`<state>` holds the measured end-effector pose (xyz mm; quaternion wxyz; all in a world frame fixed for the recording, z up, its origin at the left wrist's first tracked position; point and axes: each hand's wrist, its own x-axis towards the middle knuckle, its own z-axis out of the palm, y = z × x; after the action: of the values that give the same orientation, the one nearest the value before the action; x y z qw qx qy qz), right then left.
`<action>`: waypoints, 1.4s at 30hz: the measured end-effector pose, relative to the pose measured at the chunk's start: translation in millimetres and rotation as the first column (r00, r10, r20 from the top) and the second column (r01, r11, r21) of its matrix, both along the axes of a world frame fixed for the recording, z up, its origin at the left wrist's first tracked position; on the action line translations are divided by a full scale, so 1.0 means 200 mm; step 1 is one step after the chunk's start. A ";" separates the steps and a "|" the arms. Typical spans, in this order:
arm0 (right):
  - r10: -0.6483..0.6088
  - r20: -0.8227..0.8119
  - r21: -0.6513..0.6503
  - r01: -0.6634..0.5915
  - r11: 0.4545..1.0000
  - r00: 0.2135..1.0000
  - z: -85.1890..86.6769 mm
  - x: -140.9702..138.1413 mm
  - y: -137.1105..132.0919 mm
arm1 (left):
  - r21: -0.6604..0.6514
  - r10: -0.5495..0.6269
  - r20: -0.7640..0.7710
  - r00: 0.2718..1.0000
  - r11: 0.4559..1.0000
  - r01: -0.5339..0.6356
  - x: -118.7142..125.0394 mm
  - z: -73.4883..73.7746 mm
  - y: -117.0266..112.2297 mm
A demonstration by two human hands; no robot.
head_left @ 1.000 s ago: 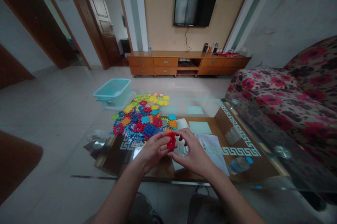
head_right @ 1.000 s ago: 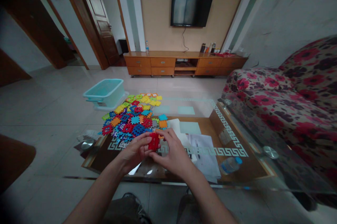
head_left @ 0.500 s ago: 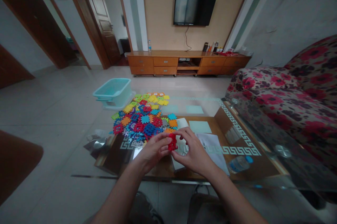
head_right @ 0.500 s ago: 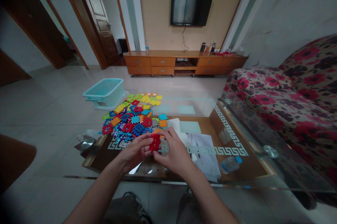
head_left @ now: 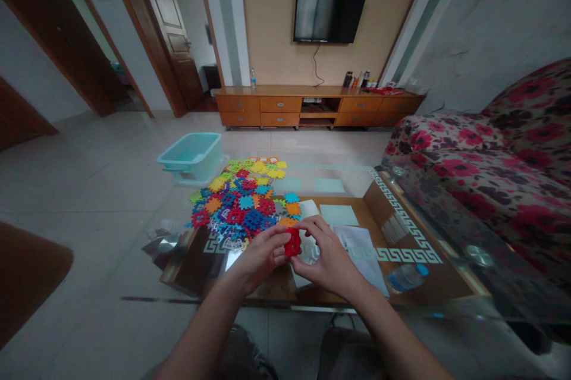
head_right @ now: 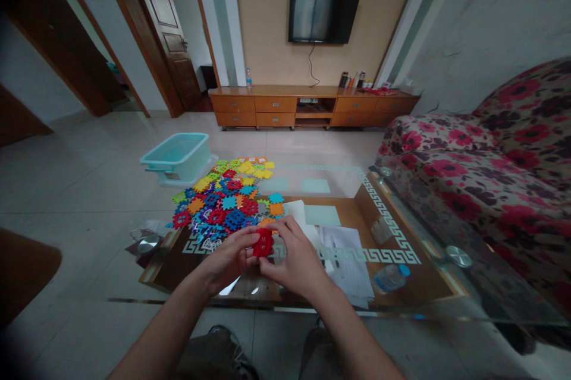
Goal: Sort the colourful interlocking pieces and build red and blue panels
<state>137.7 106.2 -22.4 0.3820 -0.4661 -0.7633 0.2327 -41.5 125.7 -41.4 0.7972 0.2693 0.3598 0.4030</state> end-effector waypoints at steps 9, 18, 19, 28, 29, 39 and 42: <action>0.043 -0.022 0.004 -0.043 0.999 0.999 0.00 -0.01 -0.01 | 0.006 0.007 0.021 1.000 1.000 -0.007 0.00 0.00 0.01; 0.049 -0.024 -0.008 -0.050 0.999 0.998 0.00 -0.02 -0.01 | -0.008 0.020 0.001 1.000 1.000 -0.020 -0.01 0.00 0.01; 0.046 -0.022 -0.009 -0.046 0.999 0.999 -0.01 -0.02 -0.01 | -0.011 0.024 -0.002 1.000 1.000 -0.024 -0.01 0.00 0.00; -0.051 0.048 -0.038 0.053 0.998 0.998 -0.03 -0.06 -0.01 | -0.005 0.159 -0.044 0.986 0.987 -0.159 0.00 -0.03 0.02; -0.077 0.047 -0.043 0.079 0.996 0.996 -0.04 -0.06 -0.01 | 0.004 0.196 -0.041 0.980 0.981 -0.196 0.00 -0.03 0.03; -0.296 -0.234 -0.396 0.188 0.899 0.926 -0.09 -0.17 0.00 | 0.112 0.322 0.029 0.946 0.940 -0.323 0.01 0.01 0.04; -0.326 -0.344 -0.494 0.125 0.860 0.881 -0.10 -0.19 0.01 | 0.138 0.305 0.040 0.951 0.941 -0.308 0.01 0.04 0.03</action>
<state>99.6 107.7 -42.3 0.4400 -0.5703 -0.5260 0.4522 -38.7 132.5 -33.1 0.7068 0.2628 0.3601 0.5493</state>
